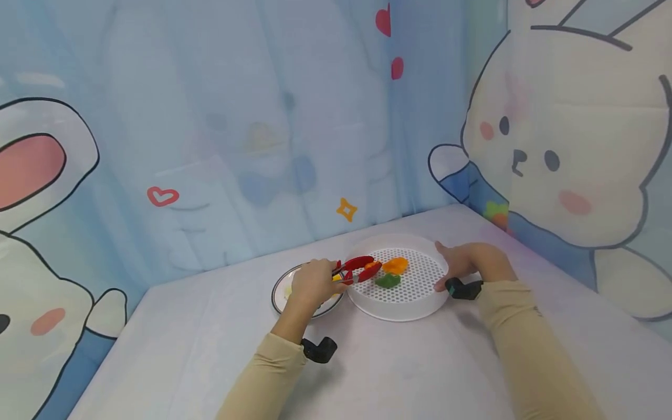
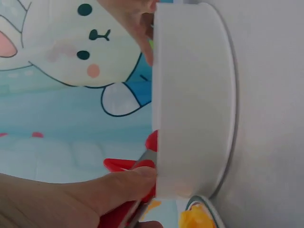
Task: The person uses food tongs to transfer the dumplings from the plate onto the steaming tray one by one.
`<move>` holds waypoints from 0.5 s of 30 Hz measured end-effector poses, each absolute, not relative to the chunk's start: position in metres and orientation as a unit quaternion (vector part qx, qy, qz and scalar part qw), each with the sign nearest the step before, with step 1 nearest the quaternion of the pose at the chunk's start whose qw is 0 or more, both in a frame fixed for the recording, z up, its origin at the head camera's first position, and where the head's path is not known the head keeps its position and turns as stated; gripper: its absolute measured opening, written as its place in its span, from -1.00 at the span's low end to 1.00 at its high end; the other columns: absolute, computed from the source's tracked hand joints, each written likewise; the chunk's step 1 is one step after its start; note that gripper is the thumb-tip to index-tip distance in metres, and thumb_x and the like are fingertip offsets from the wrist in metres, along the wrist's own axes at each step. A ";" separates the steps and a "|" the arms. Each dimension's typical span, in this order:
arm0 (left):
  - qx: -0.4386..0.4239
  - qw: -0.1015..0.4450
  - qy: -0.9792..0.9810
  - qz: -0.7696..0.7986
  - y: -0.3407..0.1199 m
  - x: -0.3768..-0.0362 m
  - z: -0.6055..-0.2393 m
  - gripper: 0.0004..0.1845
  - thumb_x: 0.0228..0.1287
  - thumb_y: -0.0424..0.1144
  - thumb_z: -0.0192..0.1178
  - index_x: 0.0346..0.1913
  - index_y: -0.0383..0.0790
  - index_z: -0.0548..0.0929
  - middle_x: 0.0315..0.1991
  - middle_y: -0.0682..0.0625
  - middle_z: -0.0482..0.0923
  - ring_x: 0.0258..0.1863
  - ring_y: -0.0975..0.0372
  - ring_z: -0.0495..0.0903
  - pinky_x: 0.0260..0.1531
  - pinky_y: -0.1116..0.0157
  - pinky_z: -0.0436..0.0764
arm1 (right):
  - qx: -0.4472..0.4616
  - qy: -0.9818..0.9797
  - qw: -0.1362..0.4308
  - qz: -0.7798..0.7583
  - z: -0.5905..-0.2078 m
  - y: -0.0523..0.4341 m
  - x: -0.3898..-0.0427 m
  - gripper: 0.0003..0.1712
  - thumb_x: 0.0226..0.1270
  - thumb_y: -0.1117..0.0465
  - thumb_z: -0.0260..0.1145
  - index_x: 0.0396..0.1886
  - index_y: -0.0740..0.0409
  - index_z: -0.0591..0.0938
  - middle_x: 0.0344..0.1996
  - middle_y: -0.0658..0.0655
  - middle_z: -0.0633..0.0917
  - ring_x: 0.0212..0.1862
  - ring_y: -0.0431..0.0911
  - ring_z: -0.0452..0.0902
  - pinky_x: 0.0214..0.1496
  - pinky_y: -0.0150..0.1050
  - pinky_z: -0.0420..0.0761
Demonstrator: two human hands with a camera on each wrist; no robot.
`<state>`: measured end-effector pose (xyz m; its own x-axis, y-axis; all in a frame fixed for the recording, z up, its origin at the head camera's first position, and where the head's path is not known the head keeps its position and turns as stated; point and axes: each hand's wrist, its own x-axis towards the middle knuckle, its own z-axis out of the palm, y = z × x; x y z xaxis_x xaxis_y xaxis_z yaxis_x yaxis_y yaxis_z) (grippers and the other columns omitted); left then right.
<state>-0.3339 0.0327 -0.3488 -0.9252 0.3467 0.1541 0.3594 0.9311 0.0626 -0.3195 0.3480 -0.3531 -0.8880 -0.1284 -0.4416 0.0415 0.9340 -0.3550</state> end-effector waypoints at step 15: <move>-0.148 0.037 -0.988 -0.037 0.056 -0.329 -0.340 -0.45 -0.09 0.13 0.45 -0.07 -0.12 0.65 -0.17 0.01 0.65 -0.21 0.15 0.62 -0.32 0.20 0.61 | -0.011 0.957 0.230 -0.174 -0.353 0.348 -0.317 0.59 -0.15 -0.37 0.43 0.39 0.54 -0.35 0.35 0.65 -0.12 0.37 0.52 -0.12 0.30 0.43 -0.07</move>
<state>-0.3290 0.0560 -0.3399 -0.9534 0.2896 0.0842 0.2950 0.9535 0.0612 -0.3175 0.3479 -0.3529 -0.8940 -0.1017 -0.4365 0.0588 0.9389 -0.3391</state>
